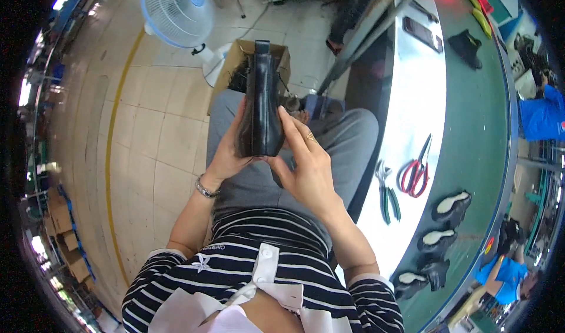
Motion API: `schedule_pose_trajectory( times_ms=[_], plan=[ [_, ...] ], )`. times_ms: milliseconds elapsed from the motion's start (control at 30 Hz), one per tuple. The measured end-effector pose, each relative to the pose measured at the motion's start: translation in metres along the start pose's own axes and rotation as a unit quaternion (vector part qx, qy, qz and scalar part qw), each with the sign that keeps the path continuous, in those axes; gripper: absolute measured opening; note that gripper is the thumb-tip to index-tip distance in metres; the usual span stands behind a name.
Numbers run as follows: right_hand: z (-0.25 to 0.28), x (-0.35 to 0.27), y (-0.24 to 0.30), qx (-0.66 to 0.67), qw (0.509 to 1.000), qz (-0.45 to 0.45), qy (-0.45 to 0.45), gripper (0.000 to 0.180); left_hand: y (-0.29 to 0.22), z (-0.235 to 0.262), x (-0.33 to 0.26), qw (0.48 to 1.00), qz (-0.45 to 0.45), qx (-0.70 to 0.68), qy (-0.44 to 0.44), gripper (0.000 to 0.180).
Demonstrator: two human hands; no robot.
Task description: Finalizing the assembly of a shoe by trimming excess material and securing components.
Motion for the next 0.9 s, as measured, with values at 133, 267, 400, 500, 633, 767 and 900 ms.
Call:
schedule_pose_trajectory(
  times_ms=[133,267,400,500,633,767,900],
  plan=[
    [0.002,-0.013,-0.007,0.033,0.999,0.012,0.011,0.072,0.019,-0.006,-0.007,1.000,0.017,-0.022,0.009,0.114],
    [0.012,-0.025,-0.014,-0.004,1.000,0.009,0.022,0.069,0.020,-0.018,-0.011,0.995,0.007,-0.100,0.001,0.107],
    [0.053,-0.066,-0.067,-0.114,0.985,-0.124,-0.042,0.058,-0.001,-0.022,-0.005,0.995,0.060,-0.077,0.016,0.108],
    [0.099,-0.133,-0.124,-0.309,0.910,-0.248,-0.119,0.055,-0.002,-0.004,-0.013,0.971,0.231,-0.064,0.023,0.084],
    [0.127,-0.200,-0.154,-0.394,0.844,-0.348,-0.103,0.053,-0.004,-0.003,0.002,0.944,0.297,-0.142,0.034,0.052],
    [0.119,-0.202,-0.161,-0.402,0.843,-0.345,-0.091,0.049,-0.006,-0.015,0.034,0.953,0.295,-0.041,0.060,0.053],
    [0.113,-0.202,-0.165,-0.014,0.861,-0.484,-0.156,0.041,0.014,-0.023,0.048,0.942,0.322,-0.005,0.091,0.064]
  ],
)
Point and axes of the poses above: each hand's wrist, its own x-axis towards the middle knuckle, its own z-axis out of the back of the hand, y = z × x, the point moved 6 cm from there along x, towards the middle knuckle, and after that the axes turned 2 degrees about -y, right-handed, at the moved point
